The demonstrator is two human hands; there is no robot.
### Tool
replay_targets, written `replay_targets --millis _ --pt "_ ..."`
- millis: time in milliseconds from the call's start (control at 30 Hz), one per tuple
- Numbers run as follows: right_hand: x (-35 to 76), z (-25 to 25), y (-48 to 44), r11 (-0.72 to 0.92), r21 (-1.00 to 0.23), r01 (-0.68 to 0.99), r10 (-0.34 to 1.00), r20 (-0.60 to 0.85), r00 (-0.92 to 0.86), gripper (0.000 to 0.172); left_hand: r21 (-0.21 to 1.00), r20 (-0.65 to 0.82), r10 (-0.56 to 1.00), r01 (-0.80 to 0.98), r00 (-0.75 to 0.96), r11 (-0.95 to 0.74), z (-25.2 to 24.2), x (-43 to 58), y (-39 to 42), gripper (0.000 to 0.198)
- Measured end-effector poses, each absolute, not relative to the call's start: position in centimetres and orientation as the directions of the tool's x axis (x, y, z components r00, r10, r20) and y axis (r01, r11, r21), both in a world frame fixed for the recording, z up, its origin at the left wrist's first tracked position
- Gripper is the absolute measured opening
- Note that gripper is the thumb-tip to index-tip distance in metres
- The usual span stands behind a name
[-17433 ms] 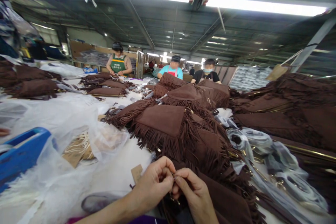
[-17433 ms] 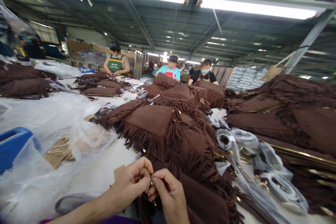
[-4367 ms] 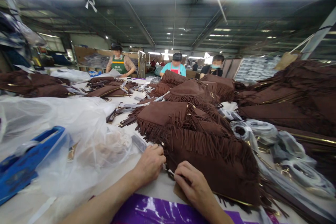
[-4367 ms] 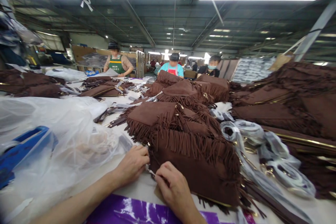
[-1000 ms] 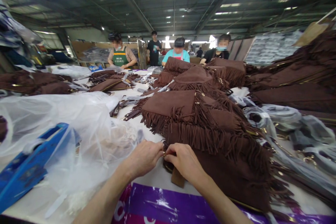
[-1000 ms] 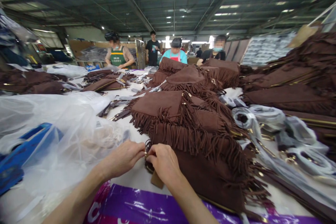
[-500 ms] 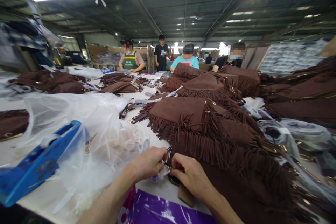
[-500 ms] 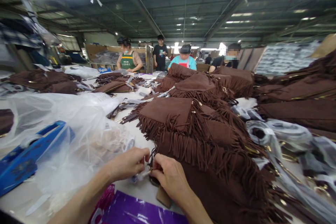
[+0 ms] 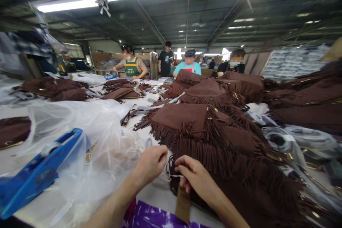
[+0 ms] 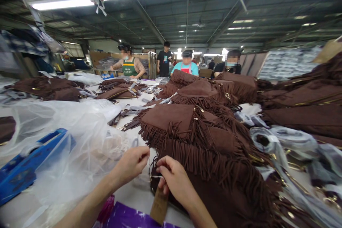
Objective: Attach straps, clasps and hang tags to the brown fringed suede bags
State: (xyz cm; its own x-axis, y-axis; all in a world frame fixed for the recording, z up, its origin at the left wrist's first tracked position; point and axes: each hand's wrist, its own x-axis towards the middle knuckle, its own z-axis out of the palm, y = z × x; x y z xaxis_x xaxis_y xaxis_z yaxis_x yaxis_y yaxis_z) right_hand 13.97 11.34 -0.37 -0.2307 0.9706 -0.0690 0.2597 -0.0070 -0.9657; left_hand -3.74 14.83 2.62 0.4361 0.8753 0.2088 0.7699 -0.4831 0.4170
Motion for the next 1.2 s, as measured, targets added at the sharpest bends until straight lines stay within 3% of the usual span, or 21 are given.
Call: replay_targets --millis 167,267,367,533,733,867,967,1067,1133,1200 --pt "13.0 -0.2 12.4 0.076 -0.962 0.261 0.975 0.016 -0.224 0.023 0.603 0.281 0.858 0.616 0.431 -0.507 1.9 -2.9 14.9 0.015" --pt "12.7 -0.4 12.8 0.117 -0.963 0.243 0.977 0.067 -0.204 0.015 0.722 0.226 0.877 0.532 0.423 -0.443 1.8 -2.8 14.8 0.013" --pt "12.8 -1.0 12.9 0.12 -0.97 0.212 0.983 0.086 -0.165 0.019 0.82 0.145 0.897 0.457 0.417 -0.344 2.0 -3.2 14.8 0.013" --pt "13.0 -1.8 13.0 0.11 -0.981 0.159 0.988 0.09 -0.125 0.029 0.828 -0.008 0.883 0.499 0.469 -0.257 1.8 -3.6 15.0 0.014" --pt "12.6 -1.6 12.7 0.139 -0.98 0.141 0.988 0.127 -0.09 0.025 0.881 -0.029 0.895 0.433 0.446 -0.188 0.3 -3.3 15.5 0.02" --pt "12.7 -1.6 12.8 0.112 -0.986 0.124 0.991 0.101 -0.087 0.023 0.938 -0.067 0.908 0.335 0.414 -0.084 0.4 -3.2 15.5 0.013" --pt "13.5 -1.4 12.2 0.063 -0.991 0.121 0.991 0.047 -0.127 0.024 0.967 -0.139 0.913 0.252 0.383 0.041 1.0 -3.2 15.4 0.008" --pt "15.2 -0.5 11.0 0.225 -0.944 0.243 0.951 0.158 -0.266 0.01 0.978 -0.188 0.906 0.159 0.378 0.136 1.5 -3.3 15.5 0.012" --pt "16.4 0.4 10.1 0.356 -0.869 0.344 0.886 0.197 -0.42 0.019 0.975 -0.222 0.893 0.085 0.391 0.205 1.6 -3.4 15.7 0.015" --pt "17.3 1.1 9.4 0.366 -0.832 0.416 0.841 0.104 -0.531 0.036 0.964 -0.251 0.88 0.022 0.404 0.265 1.6 -3.6 16.0 0.017"
